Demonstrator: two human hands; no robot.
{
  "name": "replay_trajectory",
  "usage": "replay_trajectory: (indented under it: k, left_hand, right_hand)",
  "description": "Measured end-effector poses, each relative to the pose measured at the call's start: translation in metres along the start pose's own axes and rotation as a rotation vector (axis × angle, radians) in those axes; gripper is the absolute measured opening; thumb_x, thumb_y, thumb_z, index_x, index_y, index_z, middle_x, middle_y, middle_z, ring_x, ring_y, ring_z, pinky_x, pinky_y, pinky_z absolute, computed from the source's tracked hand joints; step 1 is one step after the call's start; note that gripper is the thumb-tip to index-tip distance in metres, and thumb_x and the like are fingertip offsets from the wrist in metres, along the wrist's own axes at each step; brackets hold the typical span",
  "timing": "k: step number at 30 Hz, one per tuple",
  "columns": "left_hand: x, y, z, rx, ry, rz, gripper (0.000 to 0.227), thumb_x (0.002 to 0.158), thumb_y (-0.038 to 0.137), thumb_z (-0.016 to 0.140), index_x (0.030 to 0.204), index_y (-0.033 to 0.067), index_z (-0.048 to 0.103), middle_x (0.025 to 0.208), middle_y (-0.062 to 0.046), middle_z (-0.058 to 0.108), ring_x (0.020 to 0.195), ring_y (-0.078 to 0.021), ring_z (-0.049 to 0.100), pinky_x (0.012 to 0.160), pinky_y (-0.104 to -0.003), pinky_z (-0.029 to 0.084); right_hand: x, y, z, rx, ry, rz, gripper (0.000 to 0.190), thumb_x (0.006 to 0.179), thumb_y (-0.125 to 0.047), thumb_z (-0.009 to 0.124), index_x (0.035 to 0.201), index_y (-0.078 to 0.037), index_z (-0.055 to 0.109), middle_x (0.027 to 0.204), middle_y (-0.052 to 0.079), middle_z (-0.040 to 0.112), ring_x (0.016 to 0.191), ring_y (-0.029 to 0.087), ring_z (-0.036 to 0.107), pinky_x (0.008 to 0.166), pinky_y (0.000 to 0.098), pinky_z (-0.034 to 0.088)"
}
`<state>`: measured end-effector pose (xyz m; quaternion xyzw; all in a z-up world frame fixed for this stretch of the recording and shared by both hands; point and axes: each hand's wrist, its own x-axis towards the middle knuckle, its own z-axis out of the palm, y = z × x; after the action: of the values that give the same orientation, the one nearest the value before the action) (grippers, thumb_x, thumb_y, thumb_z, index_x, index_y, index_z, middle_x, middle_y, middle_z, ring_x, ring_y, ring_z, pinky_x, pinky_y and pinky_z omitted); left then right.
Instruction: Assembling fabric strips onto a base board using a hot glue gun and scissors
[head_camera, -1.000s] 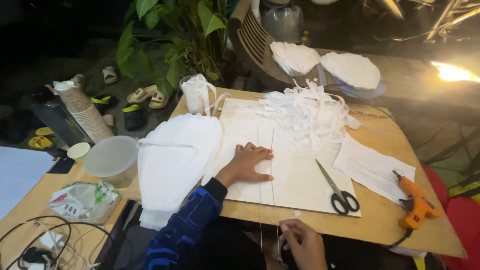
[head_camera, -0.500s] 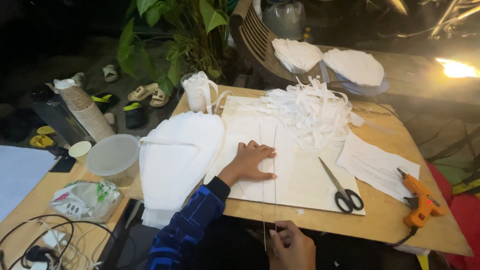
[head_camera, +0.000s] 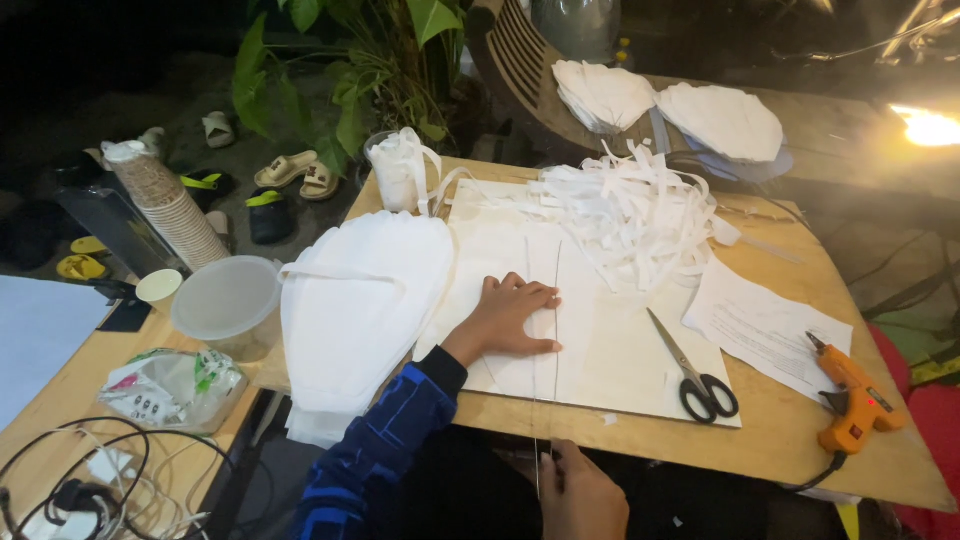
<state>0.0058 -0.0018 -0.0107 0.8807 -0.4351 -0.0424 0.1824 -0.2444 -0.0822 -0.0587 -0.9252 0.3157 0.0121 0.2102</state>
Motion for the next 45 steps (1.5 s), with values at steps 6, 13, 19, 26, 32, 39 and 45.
replay_trajectory:
  k: [6, 13, 19, 26, 32, 39, 45]
  left_hand:
    - [0.002, -0.003, 0.003, 0.005, -0.001, 0.003, 0.086, 0.072, 0.078, 0.053, 0.140, 0.0257, 0.060, 0.155, 0.009, 0.050, 0.127, -0.0279, 0.042, 0.095, -0.043, 0.025]
    - [-0.001, -0.003, 0.003, -0.010, 0.016, 0.009, 0.090, 0.071, 0.079, 0.051, 0.142, 0.0227, 0.057, 0.153, 0.006, 0.052, 0.126, -0.0290, 0.043, 0.093, -0.044, 0.027]
    - [-0.004, 0.002, -0.005, -0.044, -0.012, -0.001, 0.088, 0.073, 0.073, 0.053, 0.144, 0.0221, 0.055, 0.155, 0.005, 0.051, 0.128, -0.0280, 0.041, 0.094, -0.042, 0.025]
    - [-0.004, 0.000, -0.002, -0.063, -0.006, 0.006, 0.089, 0.073, 0.076, 0.053, 0.143, 0.0227, 0.057, 0.155, 0.008, 0.050, 0.129, -0.0260, 0.040, 0.096, -0.041, 0.024]
    - [-0.006, 0.001, -0.004, -0.069, -0.013, -0.003, 0.087, 0.076, 0.077, 0.048, 0.146, 0.0254, 0.057, 0.158, 0.009, 0.048, 0.129, -0.0259, 0.039, 0.096, -0.041, 0.024]
    - [-0.006, -0.001, 0.004, -0.084, 0.066, 0.036, 0.078, 0.082, 0.072, 0.049, 0.139, 0.0217, 0.062, 0.154, 0.008, 0.053, 0.125, -0.0249, 0.043, 0.094, -0.041, 0.026]
    - [-0.006, -0.008, 0.019, -0.009, 0.163, 0.101, 0.075, 0.085, 0.072, 0.046, 0.137, 0.0218, 0.063, 0.154, 0.007, 0.053, 0.126, -0.0294, 0.042, 0.098, -0.045, 0.023]
  right_hand:
    - [0.005, 0.032, 0.003, -0.128, -0.159, 0.063, 0.032, 0.082, -0.074, 0.055, 0.088, -0.045, 0.066, 0.079, -0.017, 0.077, 0.088, 0.017, 0.075, 0.073, 0.0352, 0.054]
    - [-0.013, 0.004, -0.018, -0.117, -0.162, 0.121, 0.028, 0.087, -0.065, 0.052, 0.086, -0.038, 0.059, 0.077, -0.009, 0.075, 0.083, 0.019, 0.073, 0.070, 0.0330, 0.051]
    - [-0.001, 0.022, -0.014, -0.084, -0.197, 0.063, 0.025, 0.084, -0.063, 0.053, 0.087, -0.039, 0.062, 0.080, -0.008, 0.075, 0.083, 0.021, 0.072, 0.069, 0.0346, 0.051]
    - [0.016, 0.063, 0.003, 0.012, -0.131, -0.039, 0.045, 0.080, -0.067, 0.064, 0.123, -0.055, 0.065, 0.083, -0.025, 0.078, 0.074, 0.000, 0.076, 0.071, 0.0185, 0.057]
    - [0.014, 0.054, -0.005, 0.016, -0.134, -0.014, 0.048, 0.081, -0.063, 0.066, 0.129, -0.060, 0.064, 0.068, -0.017, 0.075, 0.065, 0.001, 0.072, 0.065, 0.0160, 0.053]
    - [0.015, 0.049, -0.004, 0.112, -0.152, -0.025, 0.040, 0.084, -0.054, 0.067, 0.125, -0.056, 0.070, 0.068, -0.021, 0.080, 0.061, -0.004, 0.073, 0.067, 0.0111, 0.054]
    - [0.031, 0.066, 0.029, 0.151, -0.081, -0.154, 0.044, 0.085, -0.047, 0.070, 0.129, -0.048, 0.071, 0.077, -0.018, 0.084, 0.070, 0.000, 0.078, 0.073, 0.0163, 0.056]
